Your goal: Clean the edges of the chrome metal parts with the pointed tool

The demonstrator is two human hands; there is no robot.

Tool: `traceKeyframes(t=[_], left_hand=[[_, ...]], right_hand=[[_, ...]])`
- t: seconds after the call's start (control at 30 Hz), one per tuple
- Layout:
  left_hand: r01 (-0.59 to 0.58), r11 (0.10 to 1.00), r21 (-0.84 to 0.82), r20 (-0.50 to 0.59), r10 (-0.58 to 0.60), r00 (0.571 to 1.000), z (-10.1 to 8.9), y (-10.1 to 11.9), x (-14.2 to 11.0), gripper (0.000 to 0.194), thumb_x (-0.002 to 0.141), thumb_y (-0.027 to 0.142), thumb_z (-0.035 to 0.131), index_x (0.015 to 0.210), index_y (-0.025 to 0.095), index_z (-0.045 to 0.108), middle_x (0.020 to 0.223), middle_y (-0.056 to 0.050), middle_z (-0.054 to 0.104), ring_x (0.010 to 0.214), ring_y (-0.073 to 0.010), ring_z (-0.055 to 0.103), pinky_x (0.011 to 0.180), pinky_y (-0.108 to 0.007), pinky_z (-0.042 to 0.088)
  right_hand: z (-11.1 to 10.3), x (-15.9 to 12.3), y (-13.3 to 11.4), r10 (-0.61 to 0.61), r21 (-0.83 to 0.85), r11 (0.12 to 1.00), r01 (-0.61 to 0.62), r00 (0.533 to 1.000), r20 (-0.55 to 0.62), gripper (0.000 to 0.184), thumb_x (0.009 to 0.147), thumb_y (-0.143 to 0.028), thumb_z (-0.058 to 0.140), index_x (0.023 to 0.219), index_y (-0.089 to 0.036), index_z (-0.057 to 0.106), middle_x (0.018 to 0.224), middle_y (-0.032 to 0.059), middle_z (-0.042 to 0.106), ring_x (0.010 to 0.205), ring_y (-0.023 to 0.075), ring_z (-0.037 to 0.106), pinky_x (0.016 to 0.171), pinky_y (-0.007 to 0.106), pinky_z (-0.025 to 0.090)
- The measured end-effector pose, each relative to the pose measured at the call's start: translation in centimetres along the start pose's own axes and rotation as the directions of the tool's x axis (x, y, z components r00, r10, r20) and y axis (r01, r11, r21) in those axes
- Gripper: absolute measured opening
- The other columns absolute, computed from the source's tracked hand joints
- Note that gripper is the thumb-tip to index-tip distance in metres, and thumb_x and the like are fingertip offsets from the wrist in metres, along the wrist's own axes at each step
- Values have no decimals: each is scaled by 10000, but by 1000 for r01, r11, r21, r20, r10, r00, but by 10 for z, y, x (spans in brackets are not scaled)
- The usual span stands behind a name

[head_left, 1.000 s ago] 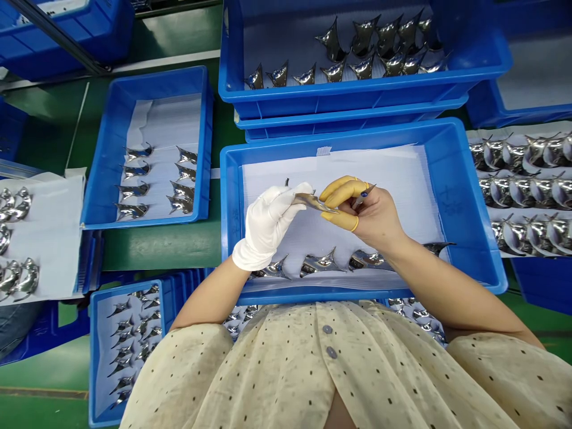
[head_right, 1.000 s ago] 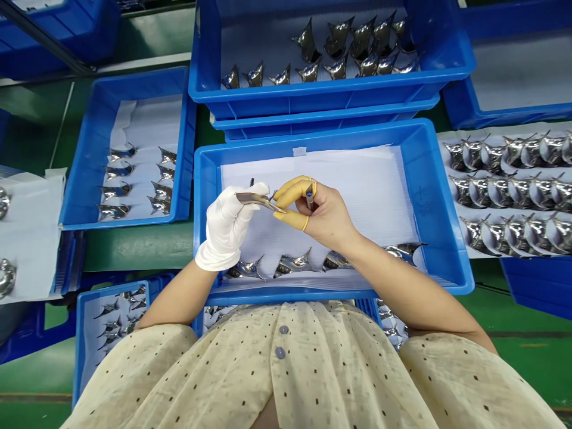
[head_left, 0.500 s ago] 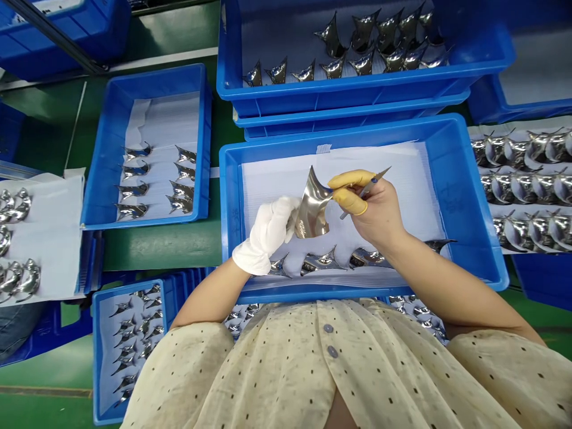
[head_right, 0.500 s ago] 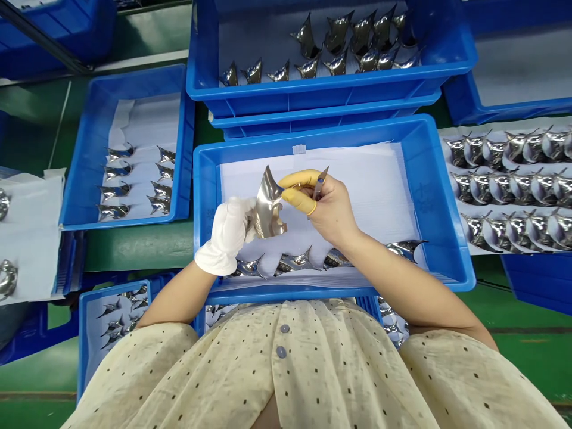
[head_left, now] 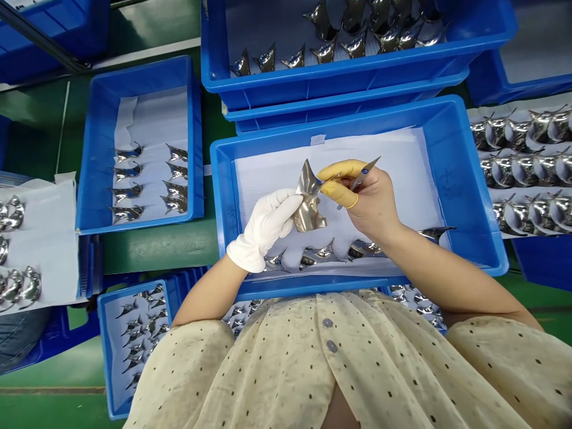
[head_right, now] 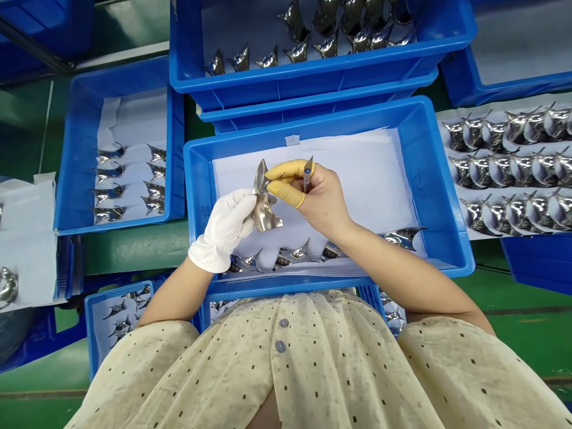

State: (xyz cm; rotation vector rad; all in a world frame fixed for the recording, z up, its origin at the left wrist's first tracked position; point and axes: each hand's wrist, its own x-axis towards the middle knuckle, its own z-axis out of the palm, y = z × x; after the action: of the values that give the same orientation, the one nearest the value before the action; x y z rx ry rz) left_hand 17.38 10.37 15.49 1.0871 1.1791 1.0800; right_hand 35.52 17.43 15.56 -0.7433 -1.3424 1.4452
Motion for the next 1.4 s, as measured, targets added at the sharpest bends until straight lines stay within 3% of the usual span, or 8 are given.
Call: traceKeyframes(t=[0.33,0.53,0.7,0.77,0.87,0.97,1.2,1.4], left_hand=[[-10,965,-261,-49,-3,999,0,5,2,391,957,566,738,918,177,728,540,51,520,399,-49,386,401,-184,358],[-131,871,-474,-143,70,987,2,9,10,297,1062,464,613,935,216,716,693,14,578,518,-67,522,464,-158,458],[-310,947,82,-190,320,928,-45,21,7,452,1059,593,536,1286,248,721,1043,-59,724,763,-151,685,637,-267,580],[-294,801,521,-256,475,842,-87,20,-6,497,1056,602,532,1336,230,706,1192,-89,728,919,-201,721,822,-340,610],[142,401,905,-384,624,681,-153,-2,-39,523,1053,585,534,1260,144,722,1223,-174,720,1142,-330,689,1058,-489,525],[501,163,850,-502,534,680,-197,-40,-67,560,990,607,626,1176,86,715,1131,-232,723,1137,-420,663,1051,-560,493],[498,15,867,-440,490,752,-215,-82,-92,317,995,419,683,1168,162,753,1154,-190,714,1191,-374,649,1103,-517,486],[472,-41,881,-375,548,747,-205,-102,-133,309,1002,463,669,1091,185,769,1066,-152,730,1069,-339,664,1022,-497,498]], right_hand=[[-7,0,11,-81,-33,996,82,997,14,433,871,-645,794,1010,-238,745,792,11,655,686,122,596,610,267,487],[5,-6,18,-65,-57,995,83,963,261,380,824,-521,875,1009,-203,778,837,15,720,562,72,475,549,247,400],[17,30,-2,-18,-305,945,114,954,300,254,824,-461,861,915,-228,818,788,23,719,615,124,522,579,278,398],[26,61,-6,-28,-467,862,195,940,340,177,825,-388,845,919,-238,832,725,6,683,591,122,479,582,283,359],[57,110,-2,-50,-608,711,353,888,457,120,829,-304,804,912,-220,830,731,10,690,616,138,510,626,293,359],[106,152,11,-43,-637,601,482,816,577,136,834,-268,745,911,-185,822,839,39,753,695,171,593,666,296,376],[232,207,41,98,-753,389,530,789,606,262,865,-191,647,1046,-121,823,984,81,791,850,217,685,734,287,421],[278,230,65,246,-829,81,554,795,555,337,928,-134,556,1180,-139,779,1137,145,772,1015,294,704,759,316,478]])
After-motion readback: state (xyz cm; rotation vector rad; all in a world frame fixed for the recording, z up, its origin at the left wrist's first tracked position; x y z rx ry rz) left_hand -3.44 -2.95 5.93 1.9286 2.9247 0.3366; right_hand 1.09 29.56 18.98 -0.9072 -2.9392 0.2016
